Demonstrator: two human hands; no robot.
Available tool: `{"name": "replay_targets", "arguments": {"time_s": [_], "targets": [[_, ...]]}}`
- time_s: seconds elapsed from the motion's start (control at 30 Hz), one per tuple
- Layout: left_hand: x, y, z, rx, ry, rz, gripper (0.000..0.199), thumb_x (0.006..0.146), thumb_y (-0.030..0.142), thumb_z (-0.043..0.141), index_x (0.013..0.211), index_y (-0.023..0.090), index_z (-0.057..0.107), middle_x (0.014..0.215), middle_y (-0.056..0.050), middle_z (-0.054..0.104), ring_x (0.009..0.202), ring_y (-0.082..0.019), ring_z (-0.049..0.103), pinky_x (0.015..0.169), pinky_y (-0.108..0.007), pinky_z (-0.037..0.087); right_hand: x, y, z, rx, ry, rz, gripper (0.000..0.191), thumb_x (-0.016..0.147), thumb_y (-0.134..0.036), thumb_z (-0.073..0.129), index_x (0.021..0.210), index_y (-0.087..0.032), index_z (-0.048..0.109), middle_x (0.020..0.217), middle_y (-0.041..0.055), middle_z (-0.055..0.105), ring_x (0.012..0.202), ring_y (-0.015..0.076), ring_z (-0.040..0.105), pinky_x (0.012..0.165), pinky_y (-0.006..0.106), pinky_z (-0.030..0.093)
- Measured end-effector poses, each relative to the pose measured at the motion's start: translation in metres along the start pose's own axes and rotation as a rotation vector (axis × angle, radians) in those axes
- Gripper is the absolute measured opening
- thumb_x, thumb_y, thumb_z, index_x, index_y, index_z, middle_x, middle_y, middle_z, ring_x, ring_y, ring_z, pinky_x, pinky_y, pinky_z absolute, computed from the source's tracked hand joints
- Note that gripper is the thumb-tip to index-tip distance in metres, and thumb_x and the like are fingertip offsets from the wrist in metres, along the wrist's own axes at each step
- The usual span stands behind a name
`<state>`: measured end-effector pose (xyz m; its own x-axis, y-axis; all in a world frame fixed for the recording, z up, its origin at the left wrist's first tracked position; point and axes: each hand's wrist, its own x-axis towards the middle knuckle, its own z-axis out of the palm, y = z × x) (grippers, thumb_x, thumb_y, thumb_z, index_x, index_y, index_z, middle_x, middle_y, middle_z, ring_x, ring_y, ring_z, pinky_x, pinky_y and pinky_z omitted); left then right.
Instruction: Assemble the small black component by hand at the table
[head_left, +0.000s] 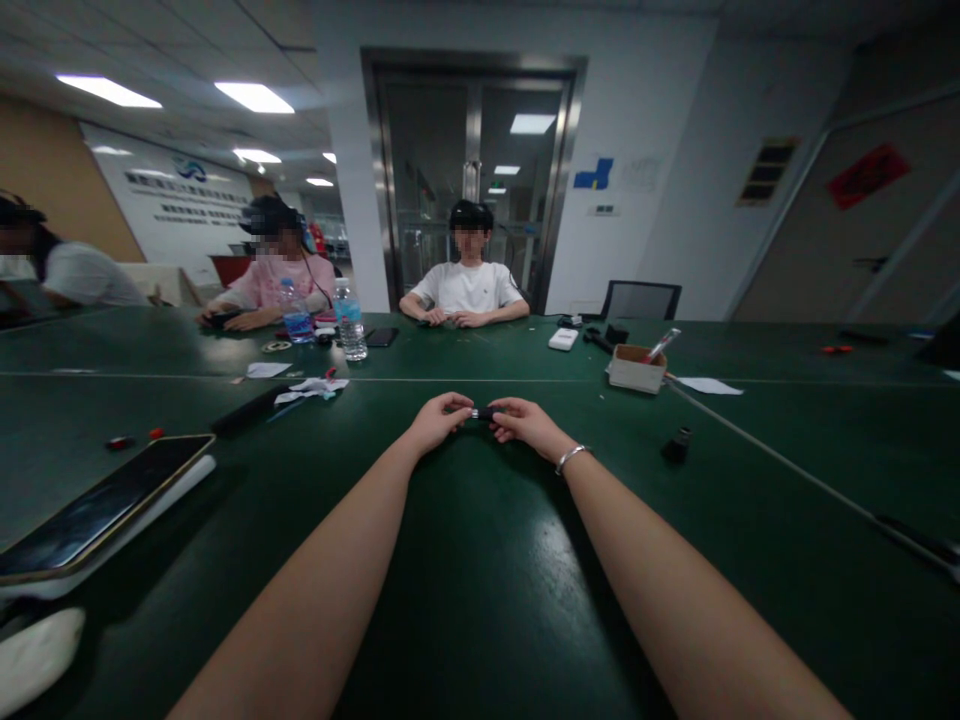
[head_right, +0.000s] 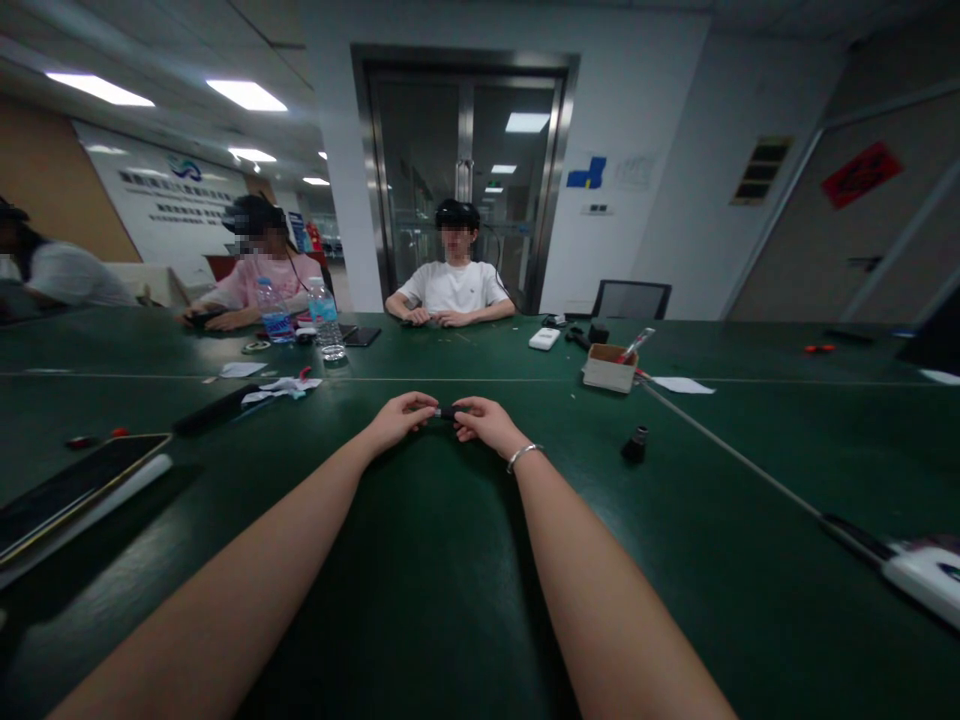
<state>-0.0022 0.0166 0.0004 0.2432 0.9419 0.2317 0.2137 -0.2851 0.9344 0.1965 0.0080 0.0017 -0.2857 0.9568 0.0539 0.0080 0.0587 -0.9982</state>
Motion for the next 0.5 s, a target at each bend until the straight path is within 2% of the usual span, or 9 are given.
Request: {"name": "replay_targets", "arguments": {"time_s": [0.1,0.3,0.5], "targets": [[0.0007,-0.0015,-0.0001,-0.020,-0.030,-0.033,0.031,0.073,0.036,0.065,0.095,0.013,0.064,0.078,-0.005,0.065,0.060,-0.010,0.054,0.056,-0.024,0.041,-0.0002,-0.0001,0.0004,0.012,0.003,-0.001,0.023,0.082,-0.009,0.063,0.105,-0.011,0.060,0.065,0.0020,0.066,0.051,0.0074,0.062,0.051,0.016,0.055],[0.0002,-0.0025,-0.0011,-0.020,-0.053,0.039,0.034,0.070,0.035,0.069,0.095,0.013,0.064,0.077,-0.004,0.064,0.062,-0.010,0.054,0.057,-0.023,0.042,-0.0017,-0.0027,0.0021,0.010,0.014,0.014,0.021,0.084,-0.005,0.058,0.104,-0.010,0.060,0.064,0.0017,0.065,0.050,0.0073,0.062,0.051,0.016,0.055],[0.0023,-0.0030,0.0014,0.008,-0.005,-0.056,0.031,0.077,0.041,0.060,0.090,0.012,0.064,0.072,-0.004,0.064,0.058,-0.010,0.053,0.055,-0.024,0.041,-0.0025,-0.0038,0.0030,0.001,0.022,0.021,0.021,0.083,-0.007,0.060,0.104,-0.011,0.060,0.064,0.0020,0.065,0.050,0.0072,0.062,0.051,0.016,0.055]]}}
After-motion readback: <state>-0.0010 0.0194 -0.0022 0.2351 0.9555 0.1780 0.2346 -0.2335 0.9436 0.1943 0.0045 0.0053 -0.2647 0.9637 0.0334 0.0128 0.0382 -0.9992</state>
